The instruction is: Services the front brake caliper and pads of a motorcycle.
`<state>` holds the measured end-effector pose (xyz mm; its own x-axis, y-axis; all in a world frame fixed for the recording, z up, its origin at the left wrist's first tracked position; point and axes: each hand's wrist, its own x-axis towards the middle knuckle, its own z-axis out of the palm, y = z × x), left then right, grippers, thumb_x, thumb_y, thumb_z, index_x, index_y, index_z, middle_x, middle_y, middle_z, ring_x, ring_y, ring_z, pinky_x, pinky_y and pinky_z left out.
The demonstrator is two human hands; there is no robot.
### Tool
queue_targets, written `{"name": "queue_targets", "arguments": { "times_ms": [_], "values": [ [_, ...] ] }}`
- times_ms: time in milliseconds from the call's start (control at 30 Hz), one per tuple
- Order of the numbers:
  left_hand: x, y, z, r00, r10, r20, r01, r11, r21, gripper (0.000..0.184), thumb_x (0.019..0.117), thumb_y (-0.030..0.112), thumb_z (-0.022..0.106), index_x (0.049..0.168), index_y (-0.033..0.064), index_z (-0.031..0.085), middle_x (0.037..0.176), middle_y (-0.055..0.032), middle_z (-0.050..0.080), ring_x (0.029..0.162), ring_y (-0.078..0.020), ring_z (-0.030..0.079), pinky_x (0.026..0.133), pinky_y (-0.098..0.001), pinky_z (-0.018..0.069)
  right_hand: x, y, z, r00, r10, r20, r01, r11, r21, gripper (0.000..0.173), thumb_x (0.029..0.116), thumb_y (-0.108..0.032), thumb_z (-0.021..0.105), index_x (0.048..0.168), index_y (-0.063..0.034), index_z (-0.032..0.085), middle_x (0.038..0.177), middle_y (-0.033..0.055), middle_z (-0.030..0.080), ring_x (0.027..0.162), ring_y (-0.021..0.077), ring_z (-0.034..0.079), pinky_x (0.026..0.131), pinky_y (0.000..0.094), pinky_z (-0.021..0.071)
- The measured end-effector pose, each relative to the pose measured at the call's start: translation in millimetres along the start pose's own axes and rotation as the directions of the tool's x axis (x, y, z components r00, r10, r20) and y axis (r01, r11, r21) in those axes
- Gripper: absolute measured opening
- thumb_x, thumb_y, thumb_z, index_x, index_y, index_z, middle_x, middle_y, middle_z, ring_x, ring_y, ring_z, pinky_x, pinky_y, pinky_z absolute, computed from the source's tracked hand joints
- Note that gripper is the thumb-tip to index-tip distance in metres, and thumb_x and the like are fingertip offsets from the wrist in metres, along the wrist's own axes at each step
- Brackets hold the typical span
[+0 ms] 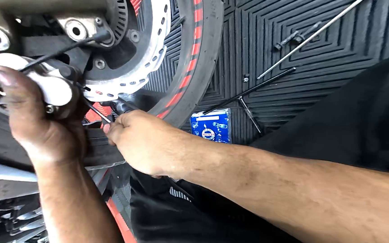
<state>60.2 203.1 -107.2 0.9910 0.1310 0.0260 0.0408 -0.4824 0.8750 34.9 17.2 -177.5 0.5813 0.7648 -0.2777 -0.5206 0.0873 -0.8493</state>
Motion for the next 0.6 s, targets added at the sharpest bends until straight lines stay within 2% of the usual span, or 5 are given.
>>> {"name": "queue_targets", "arguments": {
  "times_ms": [133,200,233,367,600],
  "values": [
    [-0.2,0.3,2.9,1.000,0.006,0.011,-0.006,1.000,-0.007,0.043,0.1113,0.044,0.024,0.122,0.0158,0.055,0.110,-0.0044,0.065,0.106,-0.0220,0.065,0.092,-0.0487,0.0568,7.6,-0.2,-5.8,0.999,0.003,0.042,-0.002,1.000,-0.017,0.045,0.1122,-0.039,0.035,0.093,-0.0113,0.065,0.075,0.0028,0.057,0.066,0.0142,0.058,0.055,0.0353,0.0466],
    [1.2,2.2,11.6,0.999,0.005,-0.043,-0.007,1.000,-0.029,0.044,0.1114,0.045,0.027,0.119,0.0147,0.057,0.104,-0.0061,0.066,0.101,-0.0232,0.067,0.090,-0.0497,0.0576,20.1,16.3,-2.6,0.996,-0.085,0.013,0.085,0.996,-0.031,0.048,0.1124,-0.040,0.034,0.089,-0.0111,0.065,0.075,0.0026,0.059,0.066,0.0145,0.059,0.055,0.0363,0.0477],
    [1.0,2.4,13.5,0.998,0.007,-0.062,-0.010,0.999,-0.044,0.044,0.1115,0.046,0.027,0.117,0.0146,0.057,0.101,-0.0061,0.065,0.099,-0.0231,0.066,0.089,-0.0500,0.0574,29.7,27.6,-0.7,0.989,-0.145,0.005,0.145,0.989,-0.033,0.050,0.1123,-0.040,0.034,0.087,-0.0103,0.065,0.074,0.0029,0.058,0.066,0.0155,0.059,0.056,0.0378,0.0475],
    [-1.6,3.0,9.1,0.999,0.001,-0.043,-0.003,0.999,-0.052,0.047,0.1114,0.047,0.022,0.125,0.0151,0.053,0.115,-0.0060,0.064,0.110,-0.0243,0.064,0.095,-0.0523,0.0551,60.5,52.0,-7.3,0.952,-0.305,0.034,0.306,0.952,-0.027,0.054,0.1118,-0.042,0.035,0.077,-0.0101,0.061,0.064,0.0019,0.052,0.057,0.0155,0.052,0.052,0.0373,0.0423],
    [-2.5,12.3,12.1,1.000,0.020,-0.005,-0.020,1.000,0.010,0.040,0.1118,0.043,0.024,0.117,0.0173,0.054,0.101,-0.0020,0.062,0.094,-0.0185,0.065,0.085,-0.0453,0.0582,57.9,54.4,-14.5,0.933,-0.357,0.046,0.359,0.932,-0.047,0.052,0.1114,-0.040,0.038,0.072,-0.0116,0.055,0.061,0.0011,0.047,0.055,0.0158,0.049,0.051,0.0372,0.0389]
  ]
}}
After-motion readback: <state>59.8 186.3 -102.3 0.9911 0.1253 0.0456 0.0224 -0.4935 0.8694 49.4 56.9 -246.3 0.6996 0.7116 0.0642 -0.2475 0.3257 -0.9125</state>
